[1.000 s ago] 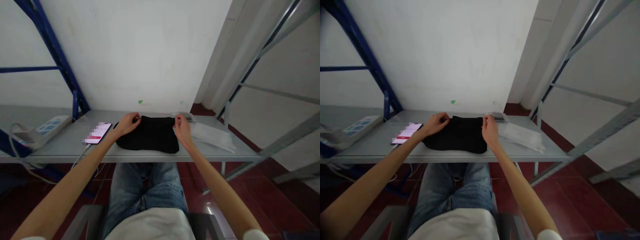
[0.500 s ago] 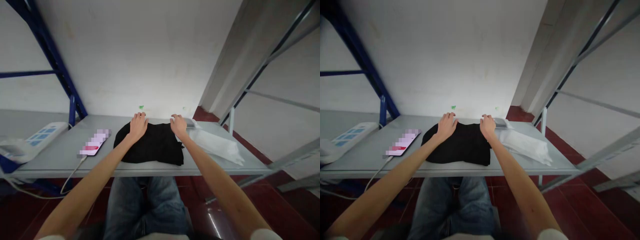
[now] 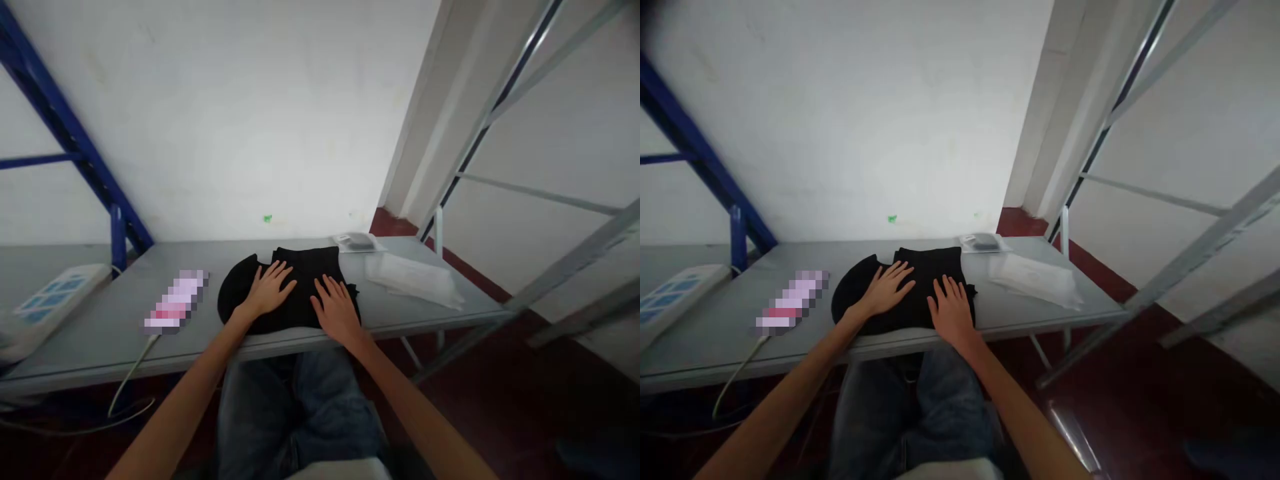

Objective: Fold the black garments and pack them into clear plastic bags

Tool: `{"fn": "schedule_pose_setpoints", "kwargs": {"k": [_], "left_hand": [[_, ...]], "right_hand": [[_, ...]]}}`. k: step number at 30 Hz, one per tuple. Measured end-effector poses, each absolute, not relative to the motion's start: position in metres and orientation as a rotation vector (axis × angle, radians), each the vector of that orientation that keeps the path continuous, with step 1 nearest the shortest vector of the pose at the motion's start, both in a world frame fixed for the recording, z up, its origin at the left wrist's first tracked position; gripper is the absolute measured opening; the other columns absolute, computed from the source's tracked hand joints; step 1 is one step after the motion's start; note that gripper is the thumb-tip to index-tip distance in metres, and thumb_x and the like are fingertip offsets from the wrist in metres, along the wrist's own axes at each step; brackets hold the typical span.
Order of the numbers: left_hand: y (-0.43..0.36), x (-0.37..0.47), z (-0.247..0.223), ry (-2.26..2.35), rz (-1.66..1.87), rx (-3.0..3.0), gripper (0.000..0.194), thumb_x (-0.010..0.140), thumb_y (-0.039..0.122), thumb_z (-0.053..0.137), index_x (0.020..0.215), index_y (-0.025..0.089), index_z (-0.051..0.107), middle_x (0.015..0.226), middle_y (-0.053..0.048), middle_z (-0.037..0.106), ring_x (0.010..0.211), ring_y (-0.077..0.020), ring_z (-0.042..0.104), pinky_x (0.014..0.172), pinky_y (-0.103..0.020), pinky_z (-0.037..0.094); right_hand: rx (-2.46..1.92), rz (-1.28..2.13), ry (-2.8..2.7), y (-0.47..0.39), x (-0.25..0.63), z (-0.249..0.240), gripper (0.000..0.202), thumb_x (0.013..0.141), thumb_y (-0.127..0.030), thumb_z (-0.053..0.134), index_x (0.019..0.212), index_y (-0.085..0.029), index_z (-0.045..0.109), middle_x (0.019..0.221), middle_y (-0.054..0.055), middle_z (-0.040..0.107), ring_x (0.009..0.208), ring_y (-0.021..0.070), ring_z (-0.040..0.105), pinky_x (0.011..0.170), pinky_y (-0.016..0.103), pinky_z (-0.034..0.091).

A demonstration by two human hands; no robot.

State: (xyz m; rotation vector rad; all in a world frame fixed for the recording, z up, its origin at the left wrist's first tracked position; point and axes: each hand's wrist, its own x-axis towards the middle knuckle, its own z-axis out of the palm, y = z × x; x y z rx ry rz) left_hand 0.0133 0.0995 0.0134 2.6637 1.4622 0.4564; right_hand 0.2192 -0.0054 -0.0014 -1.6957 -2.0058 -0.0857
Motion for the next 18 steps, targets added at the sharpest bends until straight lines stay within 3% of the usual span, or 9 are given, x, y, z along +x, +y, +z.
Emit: {"fn": "schedule_pose_setpoints", "kwargs": {"k": [3, 8, 10, 14, 18], "left_hand": [[0.097, 0.015, 0.014, 1.485, 0.441, 2.659, 0.06, 0.106, 0.056, 0.034, 0.156, 0.026, 0.049, 0.169, -0.008, 0.036, 0.161, -0.0294, 0.023, 0.129, -0.064, 0.014], [0.092, 0.018, 0.015, 1.508, 0.482, 2.672, 0.064, 0.103, 0.063, 0.039, 0.152, 0.026, 0.054, 0.166, -0.011, 0.042, 0.158, -0.0322, 0.029, 0.128, -0.065, 0.016], [0.09, 0.019, 0.018, 1.496, 0.508, 2.715, 0.065, 0.102, 0.065, 0.04, 0.151, 0.025, 0.055, 0.164, -0.011, 0.045, 0.157, -0.0327, 0.032, 0.128, -0.064, 0.016], [0.079, 0.022, 0.029, 1.473, 0.647, 2.866, 0.06, 0.103, 0.059, 0.041, 0.151, 0.025, 0.055, 0.162, -0.011, 0.048, 0.155, -0.0303, 0.037, 0.131, -0.058, 0.014], [0.064, 0.025, 0.031, 1.5, 0.688, 2.887, 0.061, 0.104, 0.058, 0.038, 0.151, 0.024, 0.055, 0.161, -0.012, 0.049, 0.154, -0.0311, 0.038, 0.13, -0.055, 0.021]], "right_hand": [[-1.739, -0.093, -1.994, -0.01, 0.239, 0.002, 0.051, 0.108, -0.038, 0.043, 0.155, -0.02, 0.051, 0.162, 0.015, 0.047, 0.152, 0.0314, 0.039, 0.126, 0.055, 0.028], [-2.0, -0.204, -1.691, -0.022, 0.292, 0.008, 0.042, 0.109, -0.033, 0.038, 0.135, -0.018, 0.068, 0.147, 0.019, 0.062, 0.152, 0.0391, 0.038, 0.122, 0.073, 0.018], [-1.955, -0.221, -1.689, -0.023, 0.309, 0.014, 0.041, 0.108, -0.029, 0.039, 0.137, -0.019, 0.066, 0.147, 0.017, 0.062, 0.149, 0.0361, 0.043, 0.122, 0.067, 0.025], [-1.813, -0.135, -1.867, -0.014, 0.319, 0.028, 0.045, 0.101, -0.019, 0.054, 0.145, -0.022, 0.06, 0.145, 0.012, 0.064, 0.135, 0.0274, 0.058, 0.113, 0.042, 0.046], [-1.891, -0.125, -1.984, -0.004, 0.313, 0.032, 0.027, 0.1, -0.021, 0.06, 0.122, -0.025, 0.075, 0.123, 0.011, 0.076, 0.116, 0.0278, 0.069, 0.098, 0.037, 0.053]]}}
